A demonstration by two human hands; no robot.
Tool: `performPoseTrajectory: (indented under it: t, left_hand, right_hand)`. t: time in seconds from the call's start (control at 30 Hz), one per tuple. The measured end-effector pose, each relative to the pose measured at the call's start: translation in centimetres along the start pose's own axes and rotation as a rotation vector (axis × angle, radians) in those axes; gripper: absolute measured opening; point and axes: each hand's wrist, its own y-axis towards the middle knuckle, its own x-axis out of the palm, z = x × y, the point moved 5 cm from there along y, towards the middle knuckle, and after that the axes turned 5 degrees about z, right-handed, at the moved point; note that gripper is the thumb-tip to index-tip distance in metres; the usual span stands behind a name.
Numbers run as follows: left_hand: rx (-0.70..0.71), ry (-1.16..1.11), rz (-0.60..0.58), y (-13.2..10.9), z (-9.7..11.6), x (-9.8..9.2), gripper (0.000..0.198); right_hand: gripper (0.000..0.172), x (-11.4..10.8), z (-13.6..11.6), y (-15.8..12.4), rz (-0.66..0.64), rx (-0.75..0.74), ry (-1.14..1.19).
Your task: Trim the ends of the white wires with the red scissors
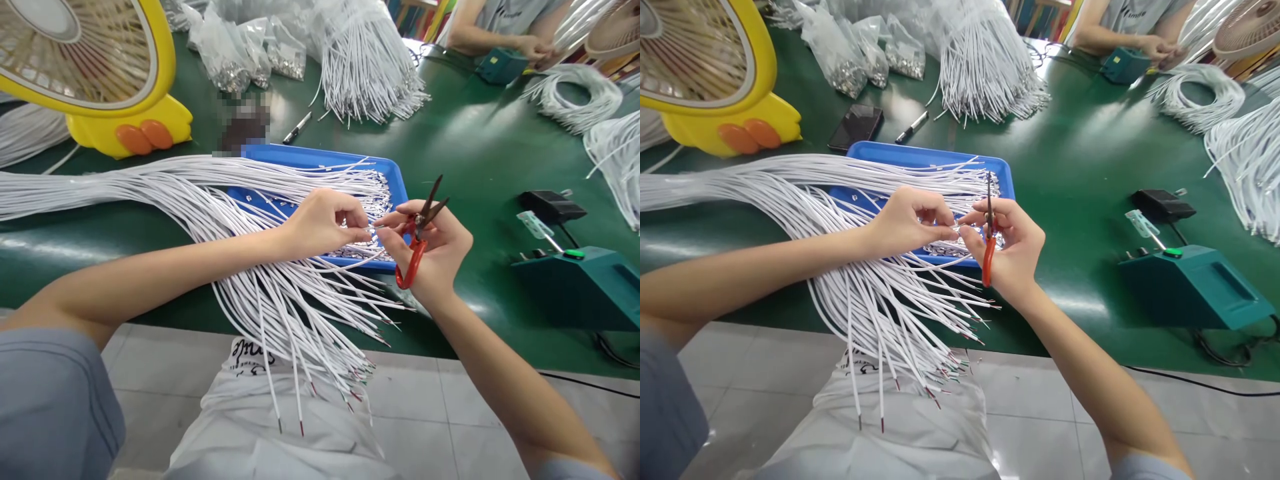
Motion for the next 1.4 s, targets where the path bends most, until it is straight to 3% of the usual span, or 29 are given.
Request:
performPoseTrajectory:
  t: [0.33, 0.47, 0.53, 0.7, 0.77, 0.83, 0.97, 1.1, 1.3, 1.4]
  left_hand:
    - [0.079, -0.099, -0.101, 0.2, 0.0, 0.4, 0.009]
    - [0.155, -0.046, -0.075, -0.2, 0.4, 0.2, 0.011]
    - [0.265, 0.026, -0.046, -0.6, 1.2, 0.0, 0.012]
    - [0.748, 0.388, 0.054, -2.5, 4.1, -0.1, 0.016]
    - [0.882, 0.516, 0.055, -3.0, 4.7, 0.2, 0.019]
    - [0.939, 0.574, -0.029, -3.3, 5.0, 0.6, 0.022]
    - [0.93, 0.612, -0.314, -4.0, 5.0, 1.9, 0.029]
    - [0.967, 0.604, -0.479, -5.4, 5.0, 3.2, 0.029]
    - [1.02, 0.634, -0.582, -6.9, 5.2, 4.7, 0.024]
    - [1.018, 0.509, -0.542, -6.2, 6.4, 3.7, 0.027]
  right_hand:
    - [0.03, 0.0, 0.5, 0.4, -0.01, 0.071, -0.004]
    - [0.025, -0.2, 1.8, 0.8, 0.052, 0.088, -0.073]
    - [0.024, -0.6, 2.7, 1.2, 0.091, 0.114, -0.074]
    - [0.024, -2.1, 4.7, 2.1, 0.217, 0.181, -0.1]
    - [0.023, -2.6, 5.4, 2.3, 0.261, 0.228, -0.089]
    - [0.024, -2.9, 6.0, 2.4, 0.299, 0.275, -0.072]
    - [0.024, -3.4, 6.5, 2.5, 0.363, 0.32, -0.048]
    - [0.023, -3.9, 6.5, 2.7, 0.417, 0.31, 0.011]
    - [0.023, -3.9, 6.5, 2.6, 0.417, 0.307, 0.019]
    - [0.021, -3.8, 6.6, 2.6, 0.412, 0.288, 0.036]
